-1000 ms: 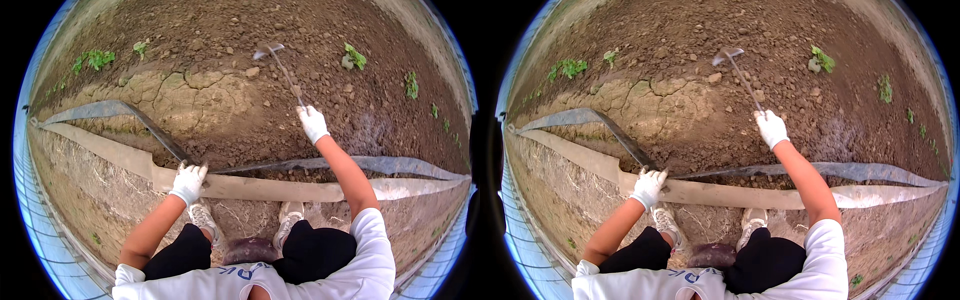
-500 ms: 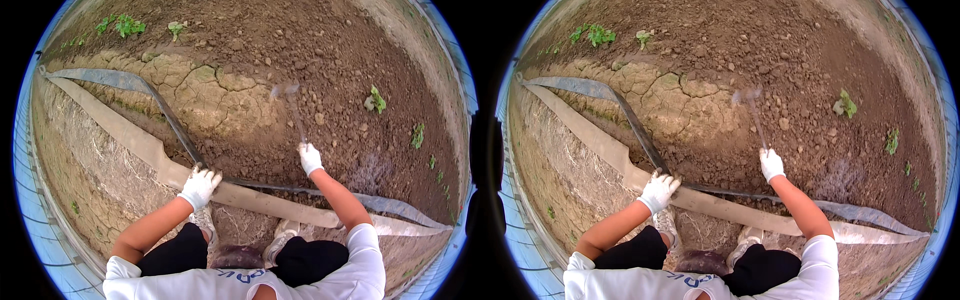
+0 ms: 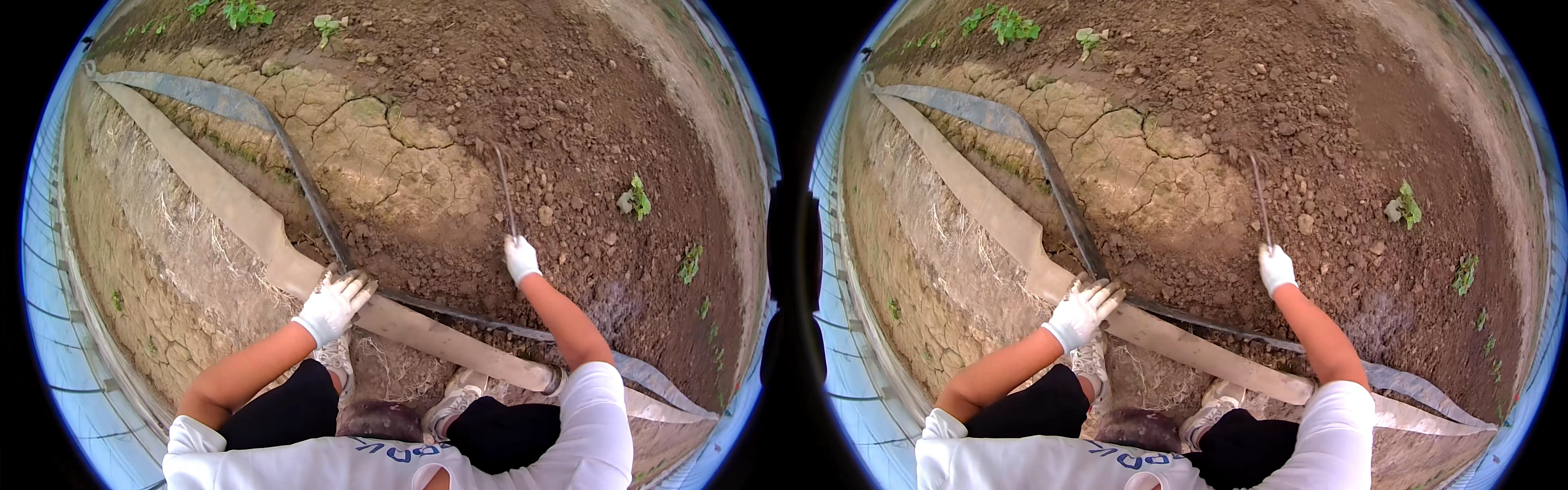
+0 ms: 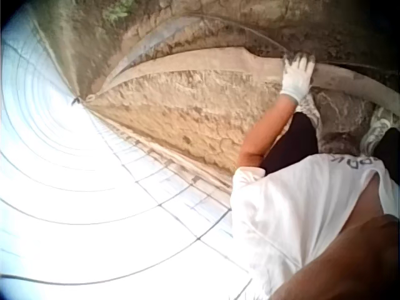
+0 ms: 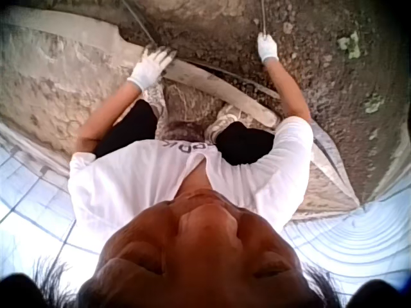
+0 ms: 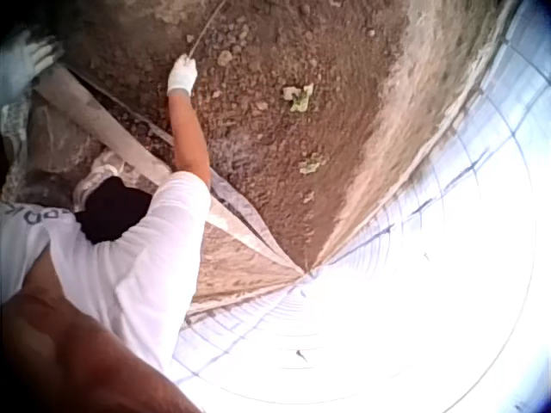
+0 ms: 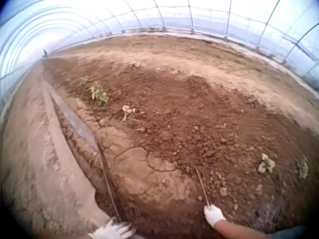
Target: The person installs a drip irrigation system in a garden bed. They use a small hand hoe to dig a narrow trench along a row of small plants, lay a black irrigation tube into the trench, and cover it with soil. The person also connects sections of the tube using a plastic coupling.
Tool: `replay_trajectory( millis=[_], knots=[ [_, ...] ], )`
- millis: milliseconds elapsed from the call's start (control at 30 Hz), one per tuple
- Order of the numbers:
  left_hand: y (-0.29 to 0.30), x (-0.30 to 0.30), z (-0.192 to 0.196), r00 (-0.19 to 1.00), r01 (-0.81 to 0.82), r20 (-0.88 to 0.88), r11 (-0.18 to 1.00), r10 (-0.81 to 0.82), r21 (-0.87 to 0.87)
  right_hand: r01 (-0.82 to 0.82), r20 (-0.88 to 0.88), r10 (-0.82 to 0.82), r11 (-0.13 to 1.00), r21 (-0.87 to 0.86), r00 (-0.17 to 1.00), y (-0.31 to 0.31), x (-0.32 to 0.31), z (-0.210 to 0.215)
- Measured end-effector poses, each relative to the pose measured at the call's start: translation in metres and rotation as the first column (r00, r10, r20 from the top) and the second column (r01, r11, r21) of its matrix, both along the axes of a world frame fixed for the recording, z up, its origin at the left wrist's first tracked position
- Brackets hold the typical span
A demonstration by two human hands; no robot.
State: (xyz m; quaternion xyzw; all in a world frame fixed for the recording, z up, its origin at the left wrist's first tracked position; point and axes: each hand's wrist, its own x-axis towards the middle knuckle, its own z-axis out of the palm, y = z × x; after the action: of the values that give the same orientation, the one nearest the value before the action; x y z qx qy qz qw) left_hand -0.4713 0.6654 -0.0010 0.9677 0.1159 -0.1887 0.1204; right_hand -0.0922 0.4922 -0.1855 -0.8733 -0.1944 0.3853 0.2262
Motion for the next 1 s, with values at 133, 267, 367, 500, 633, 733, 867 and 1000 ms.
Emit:
replay_trajectory(
  millis=[133,267,367,500,633,733,867,1000],
  knots=[
    [0.001,-0.037,0.023,0.983,-0.167,0.072,0.985,0.17,-0.037,-0.116,0.102,0.122,0.992,-0.059,0.987,-0.058,-0.027,0.048],
    [-0.01,-0.053,0.02,0.955,-0.268,0.11,0.96,0.276,-0.076,-0.014,0.071,0.0,0.981,0.194,0.997,0.02,-0.022,0.061],
    [-0.012,-0.05,0.015,0.952,-0.297,0.066,0.954,0.3,-0.049,-0.014,0.119,-0.013,0.975,0.221,0.993,0.106,0.0,0.054],
    [-0.01,-0.057,0.011,0.918,-0.391,0.068,0.92,0.392,-0.029,-0.205,0.099,0.198,0.976,0.074,0.975,0.061,-0.02,0.006],
    [-0.013,-0.083,0.026,0.84,-0.53,0.101,0.846,0.534,-0.064,-0.238,0.013,0.238,0.971,0.002,0.971,-0.034,-0.006,0.033],
    [-0.026,-0.119,0.021,0.812,-0.584,-0.008,0.811,0.584,-0.011,-0.219,-0.001,0.22,0.971,-0.099,0.975,-0.097,-0.012,0.065],
    [-0.032,-0.153,0.026,0.77,-0.634,-0.055,0.772,0.635,0.047,-0.231,-0.064,0.223,0.961,-0.153,0.973,-0.141,-0.036,0.089],
    [-0.027,-0.146,0.018,0.791,-0.609,-0.046,0.792,0.61,0.047,-0.37,-0.006,0.37,0.928,-0.047,0.929,-0.081,-0.048,0.081]
  ],
)
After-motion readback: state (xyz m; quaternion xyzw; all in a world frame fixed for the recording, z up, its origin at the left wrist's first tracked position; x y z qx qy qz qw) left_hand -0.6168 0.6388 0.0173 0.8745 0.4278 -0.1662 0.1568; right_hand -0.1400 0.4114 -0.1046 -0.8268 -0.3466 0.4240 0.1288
